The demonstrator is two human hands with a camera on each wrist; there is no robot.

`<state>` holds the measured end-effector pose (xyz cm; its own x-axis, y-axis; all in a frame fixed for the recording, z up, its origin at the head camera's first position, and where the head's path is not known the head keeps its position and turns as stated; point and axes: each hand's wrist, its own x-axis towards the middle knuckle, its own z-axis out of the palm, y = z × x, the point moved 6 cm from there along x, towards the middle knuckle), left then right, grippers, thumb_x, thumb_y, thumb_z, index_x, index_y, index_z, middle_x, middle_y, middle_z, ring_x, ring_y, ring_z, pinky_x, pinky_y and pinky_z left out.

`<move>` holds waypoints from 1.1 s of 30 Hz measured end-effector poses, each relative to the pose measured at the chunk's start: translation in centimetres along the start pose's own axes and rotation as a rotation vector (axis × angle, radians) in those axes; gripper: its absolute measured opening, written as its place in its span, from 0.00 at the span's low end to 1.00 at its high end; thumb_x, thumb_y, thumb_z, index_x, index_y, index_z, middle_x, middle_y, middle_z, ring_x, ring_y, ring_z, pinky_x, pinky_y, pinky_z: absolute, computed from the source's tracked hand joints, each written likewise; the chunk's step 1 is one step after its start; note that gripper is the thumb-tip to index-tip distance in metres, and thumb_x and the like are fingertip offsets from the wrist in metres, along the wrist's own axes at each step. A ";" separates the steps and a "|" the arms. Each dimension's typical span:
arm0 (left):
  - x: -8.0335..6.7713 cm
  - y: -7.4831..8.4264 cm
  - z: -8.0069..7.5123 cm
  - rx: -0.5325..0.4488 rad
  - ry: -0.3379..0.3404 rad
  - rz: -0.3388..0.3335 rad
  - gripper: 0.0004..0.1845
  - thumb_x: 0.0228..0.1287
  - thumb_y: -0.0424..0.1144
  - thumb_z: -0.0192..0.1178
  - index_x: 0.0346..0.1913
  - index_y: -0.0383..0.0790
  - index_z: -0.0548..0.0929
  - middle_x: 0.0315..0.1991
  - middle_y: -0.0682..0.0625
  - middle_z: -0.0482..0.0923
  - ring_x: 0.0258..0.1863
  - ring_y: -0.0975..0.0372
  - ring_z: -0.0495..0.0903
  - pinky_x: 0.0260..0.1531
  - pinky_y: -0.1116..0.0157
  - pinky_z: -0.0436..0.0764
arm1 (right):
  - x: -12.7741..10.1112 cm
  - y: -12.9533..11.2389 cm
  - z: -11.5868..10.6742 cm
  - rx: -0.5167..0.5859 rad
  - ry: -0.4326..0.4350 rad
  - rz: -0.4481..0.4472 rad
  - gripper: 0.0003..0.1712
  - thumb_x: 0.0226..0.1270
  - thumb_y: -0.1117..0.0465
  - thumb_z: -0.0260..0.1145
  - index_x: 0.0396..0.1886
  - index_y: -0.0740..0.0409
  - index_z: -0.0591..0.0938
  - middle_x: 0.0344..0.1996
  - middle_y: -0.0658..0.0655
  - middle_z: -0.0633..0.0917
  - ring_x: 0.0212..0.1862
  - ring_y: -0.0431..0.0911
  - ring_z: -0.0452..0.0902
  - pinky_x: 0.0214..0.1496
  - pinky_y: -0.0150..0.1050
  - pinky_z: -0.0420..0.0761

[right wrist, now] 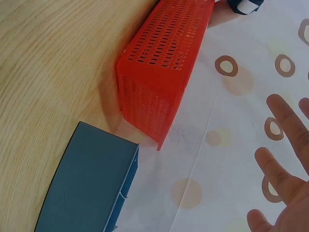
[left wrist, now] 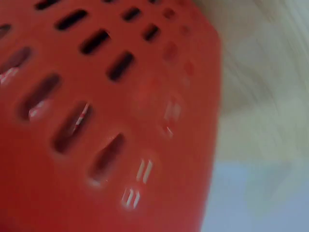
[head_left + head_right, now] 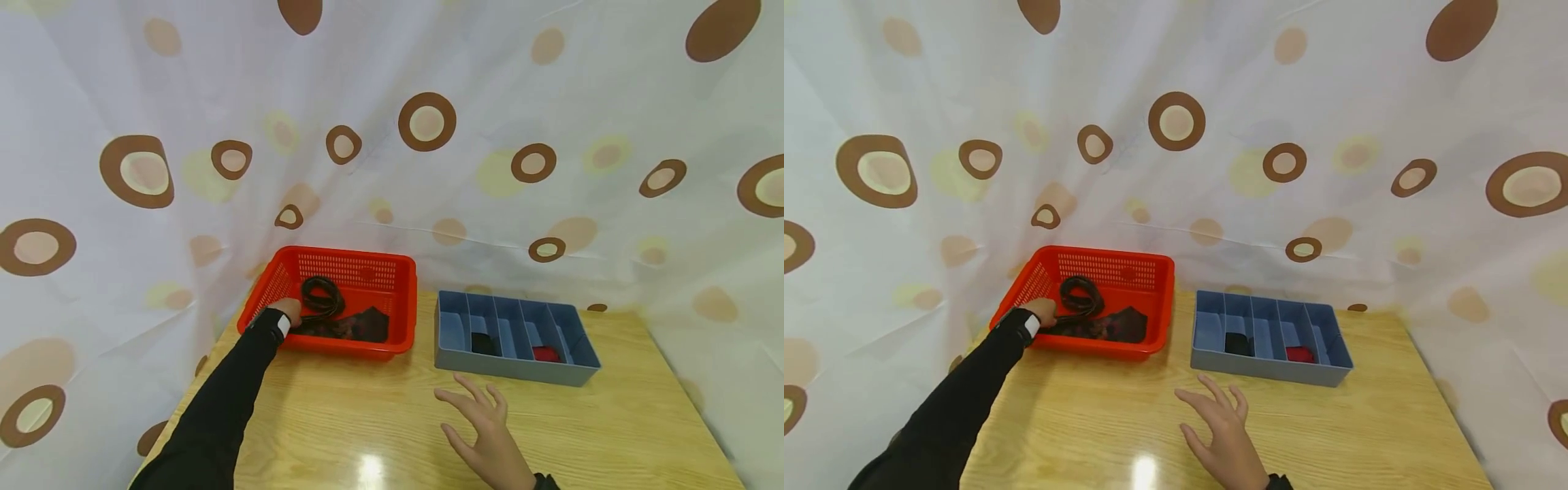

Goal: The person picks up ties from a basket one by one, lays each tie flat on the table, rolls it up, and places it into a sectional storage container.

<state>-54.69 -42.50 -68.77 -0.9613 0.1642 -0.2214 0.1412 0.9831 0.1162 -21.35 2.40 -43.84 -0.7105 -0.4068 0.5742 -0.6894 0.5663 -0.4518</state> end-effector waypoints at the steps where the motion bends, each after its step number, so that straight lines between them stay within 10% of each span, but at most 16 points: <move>1: -0.9 0.8 -1.0 -0.064 0.015 0.022 0.16 0.66 0.48 0.55 0.39 0.36 0.81 0.32 0.42 0.80 0.30 0.53 0.77 0.30 0.57 0.75 | 0.0 0.0 0.0 0.004 -0.002 0.003 0.32 0.41 0.72 0.75 0.52 0.54 0.80 0.48 0.52 0.84 0.59 0.57 0.68 0.53 0.66 0.52; 8: -6.1 4.5 -13.2 -0.722 0.389 0.151 0.24 0.73 0.50 0.39 0.57 0.34 0.70 0.44 0.43 0.75 0.41 0.56 0.74 0.40 0.66 0.72 | 0.2 0.5 0.1 0.017 -0.025 0.023 0.31 0.45 0.73 0.73 0.52 0.51 0.80 0.48 0.51 0.84 0.60 0.57 0.68 0.55 0.64 0.51; 11: -12.3 10.0 -20.9 -1.174 0.393 0.138 0.26 0.75 0.49 0.33 0.70 0.39 0.58 0.65 0.44 0.63 0.63 0.58 0.66 0.61 0.63 0.68 | 0.3 0.7 0.0 0.018 -0.027 0.034 0.31 0.46 0.73 0.72 0.52 0.49 0.80 0.48 0.51 0.84 0.60 0.57 0.68 0.56 0.64 0.51; 14: -18.1 16.3 -27.8 -1.610 0.421 0.273 0.26 0.77 0.44 0.27 0.74 0.44 0.44 0.74 0.50 0.45 0.73 0.62 0.49 0.71 0.62 0.54 | 0.3 0.9 -0.1 0.018 -0.022 0.043 0.30 0.47 0.73 0.72 0.52 0.49 0.80 0.48 0.51 0.84 0.61 0.55 0.67 0.56 0.64 0.51; 19: -25.7 23.9 -36.0 -1.757 0.533 0.607 0.24 0.75 0.34 0.23 0.72 0.37 0.44 0.73 0.49 0.44 0.72 0.62 0.47 0.72 0.65 0.49 | 0.2 1.3 -0.5 0.005 -0.005 0.047 0.30 0.46 0.74 0.71 0.52 0.50 0.80 0.47 0.51 0.84 0.61 0.52 0.66 0.55 0.64 0.52; 25: -31.7 30.4 -39.2 -1.756 0.442 0.846 0.22 0.74 0.30 0.29 0.69 0.36 0.52 0.60 0.51 0.62 0.59 0.63 0.66 0.61 0.70 0.70 | 0.5 2.2 -1.3 0.004 0.030 0.073 0.31 0.49 0.74 0.70 0.56 0.53 0.77 0.49 0.55 0.82 0.60 0.58 0.67 0.55 0.66 0.53; 28: -33.2 32.5 -38.3 -1.718 0.296 0.880 0.23 0.73 0.31 0.29 0.69 0.35 0.51 0.56 0.53 0.65 0.54 0.66 0.69 0.55 0.72 0.74 | 1.0 2.7 -2.0 0.022 0.061 0.111 0.40 0.51 0.75 0.68 0.66 0.55 0.68 0.56 0.60 0.77 0.61 0.57 0.66 0.57 0.65 0.57; 33: -33.4 35.3 -34.6 -1.622 -0.021 0.887 0.21 0.75 0.33 0.30 0.67 0.35 0.54 0.45 0.50 0.76 0.38 0.61 0.81 0.43 0.64 0.82 | 2.9 2.9 -2.9 0.189 0.105 0.132 0.57 0.49 0.75 0.69 0.75 0.55 0.47 0.65 0.67 0.66 0.65 0.46 0.64 0.65 0.36 0.65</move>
<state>-25.81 -16.10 -23.80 -0.7368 0.5397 0.4072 0.1909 -0.4117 0.8911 -25.03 4.92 -41.49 -0.7841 -0.2557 0.5655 -0.6130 0.4617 -0.6411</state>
